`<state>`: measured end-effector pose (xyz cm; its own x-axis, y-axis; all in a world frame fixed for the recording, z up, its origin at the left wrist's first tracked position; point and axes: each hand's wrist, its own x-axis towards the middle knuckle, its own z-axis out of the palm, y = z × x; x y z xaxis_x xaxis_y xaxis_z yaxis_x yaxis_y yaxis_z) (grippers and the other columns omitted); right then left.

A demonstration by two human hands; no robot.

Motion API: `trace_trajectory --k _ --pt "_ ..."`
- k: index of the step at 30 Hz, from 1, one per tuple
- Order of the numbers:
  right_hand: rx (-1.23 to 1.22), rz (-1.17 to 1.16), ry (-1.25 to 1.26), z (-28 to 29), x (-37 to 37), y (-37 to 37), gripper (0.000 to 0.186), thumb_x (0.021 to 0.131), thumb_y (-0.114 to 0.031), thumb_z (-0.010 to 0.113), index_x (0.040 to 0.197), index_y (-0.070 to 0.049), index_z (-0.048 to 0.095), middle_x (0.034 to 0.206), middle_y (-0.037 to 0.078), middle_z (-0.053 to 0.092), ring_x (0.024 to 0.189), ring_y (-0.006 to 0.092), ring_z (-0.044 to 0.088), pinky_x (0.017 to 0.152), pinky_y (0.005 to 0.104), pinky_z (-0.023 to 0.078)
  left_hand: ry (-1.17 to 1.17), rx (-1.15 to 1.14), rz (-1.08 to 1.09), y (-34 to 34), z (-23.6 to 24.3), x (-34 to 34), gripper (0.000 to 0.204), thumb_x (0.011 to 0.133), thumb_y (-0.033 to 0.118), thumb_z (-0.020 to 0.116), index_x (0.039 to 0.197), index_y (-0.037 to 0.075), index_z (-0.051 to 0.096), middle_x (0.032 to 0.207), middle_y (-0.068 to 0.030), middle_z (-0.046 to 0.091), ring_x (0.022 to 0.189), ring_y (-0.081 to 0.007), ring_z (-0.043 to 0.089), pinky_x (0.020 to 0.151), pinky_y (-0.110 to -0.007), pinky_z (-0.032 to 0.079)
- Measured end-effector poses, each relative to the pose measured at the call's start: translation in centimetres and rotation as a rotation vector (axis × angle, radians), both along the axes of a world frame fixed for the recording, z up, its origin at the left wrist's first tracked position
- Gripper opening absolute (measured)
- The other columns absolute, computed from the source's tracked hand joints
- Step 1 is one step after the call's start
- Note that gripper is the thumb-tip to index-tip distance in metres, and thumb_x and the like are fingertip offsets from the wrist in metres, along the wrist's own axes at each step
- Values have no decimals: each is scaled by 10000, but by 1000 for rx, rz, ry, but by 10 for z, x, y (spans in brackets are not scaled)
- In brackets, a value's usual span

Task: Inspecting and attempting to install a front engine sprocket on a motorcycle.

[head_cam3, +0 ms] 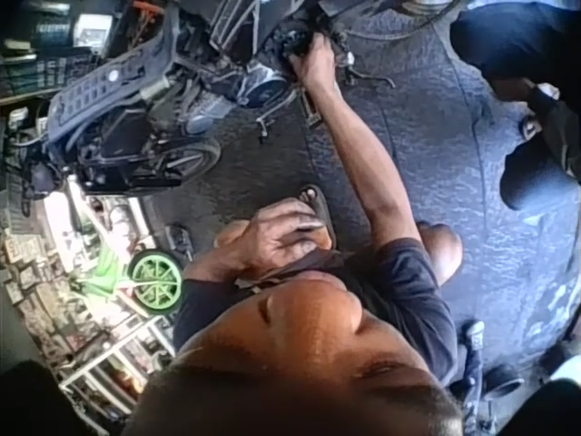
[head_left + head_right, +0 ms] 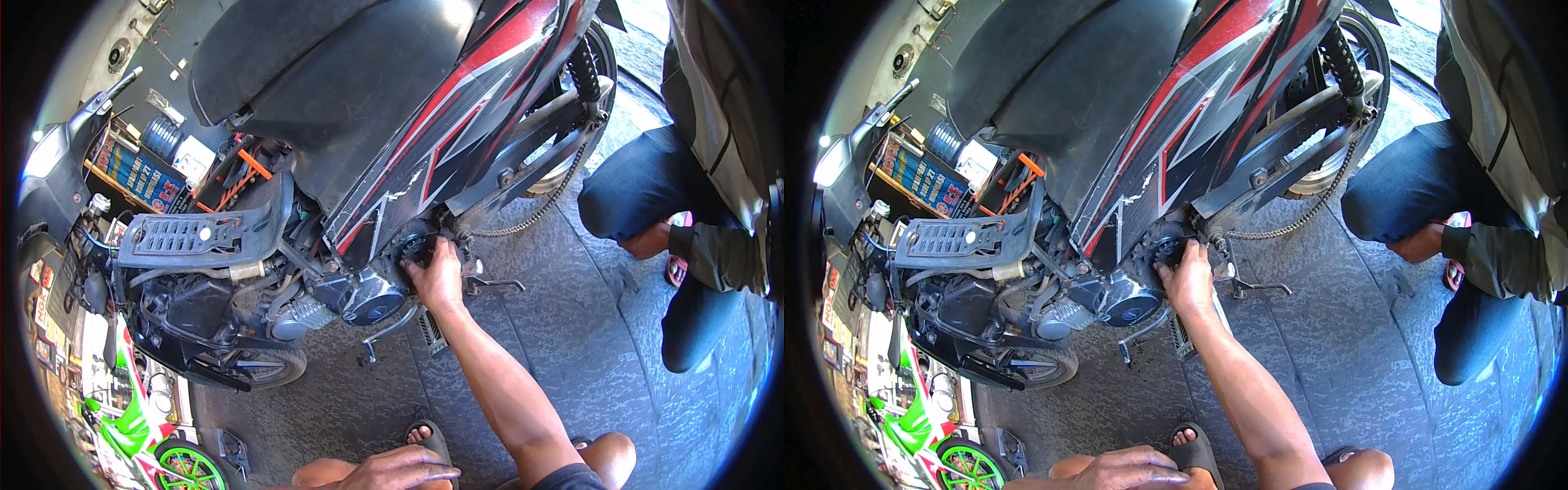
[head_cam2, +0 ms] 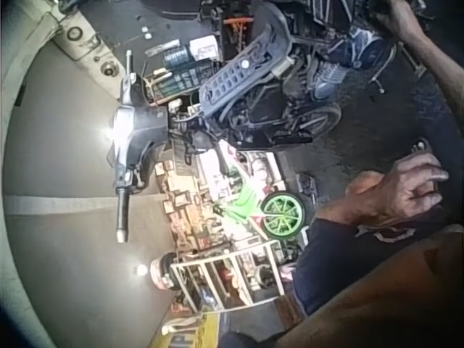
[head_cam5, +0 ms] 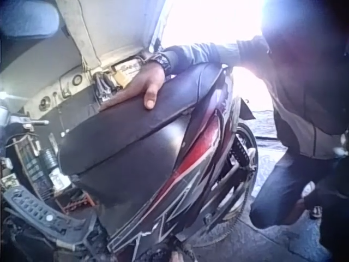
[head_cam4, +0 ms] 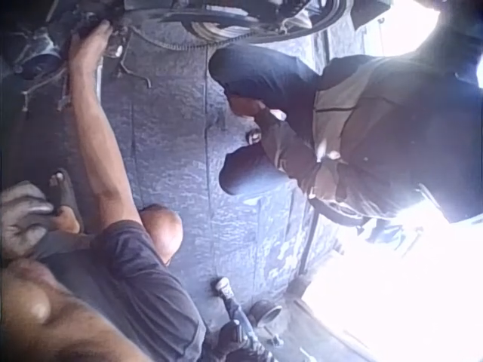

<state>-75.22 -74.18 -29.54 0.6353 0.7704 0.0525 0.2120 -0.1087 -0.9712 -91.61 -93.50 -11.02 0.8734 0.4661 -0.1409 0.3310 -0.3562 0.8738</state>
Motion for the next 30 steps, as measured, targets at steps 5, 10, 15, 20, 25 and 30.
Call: trace_trajectory --k 5,10,15,20,25,30 --pt "-46 -14 28 3 0 0 646 696 -173 837 1195 82 516 1146 269 605 1088 411 600 956 424 481 -3 -11 5 2 -2 -4 273 795 113 714 1018 -35 664 998 -191 630 923 -355 629 829 -421 517" --pt "16 -24 -14 -1 0 3 605 695 -169 836 1155 76 528 1110 279 619 1050 426 609 920 439 488 23 -47 8 2 -5 -10 285 792 130 722 1022 -31 669 988 -183 636 913 -354 636 819 -417 520" --pt "33 -43 -27 -4 -1 4 565 688 -176 842 1104 71 550 1076 278 633 1034 430 617 902 442 492 -5 12 10 -1 -5 -11 288 787 128 721 1034 -13 676 967 -176 640 891 -341 640 800 -406 524" --pt "-11 -32 19 1 -1 4 561 703 -187 837 1115 76 561 1069 277 647 1035 409 634 912 436 497 32 -17 13 -3 -3 -9 283 792 126 713 1037 -10 676 967 -175 637 896 -341 635 796 -407 522" --pt "-27 26 43 2 1 4 596 716 -184 838 1136 89 515 1135 303 596 1074 448 597 936 453 481 15 23 -16 -4 -6 -9 282 797 129 713 1041 -8 676 969 -175 635 884 -343 634 791 -408 521" --pt "-17 41 48 0 1 3 584 730 -171 823 1149 90 512 1149 302 588 1080 453 594 940 457 481 39 12 -15 -5 -7 -10 290 803 141 711 1053 0 675 978 -177 635 907 -350 634 811 -413 520"
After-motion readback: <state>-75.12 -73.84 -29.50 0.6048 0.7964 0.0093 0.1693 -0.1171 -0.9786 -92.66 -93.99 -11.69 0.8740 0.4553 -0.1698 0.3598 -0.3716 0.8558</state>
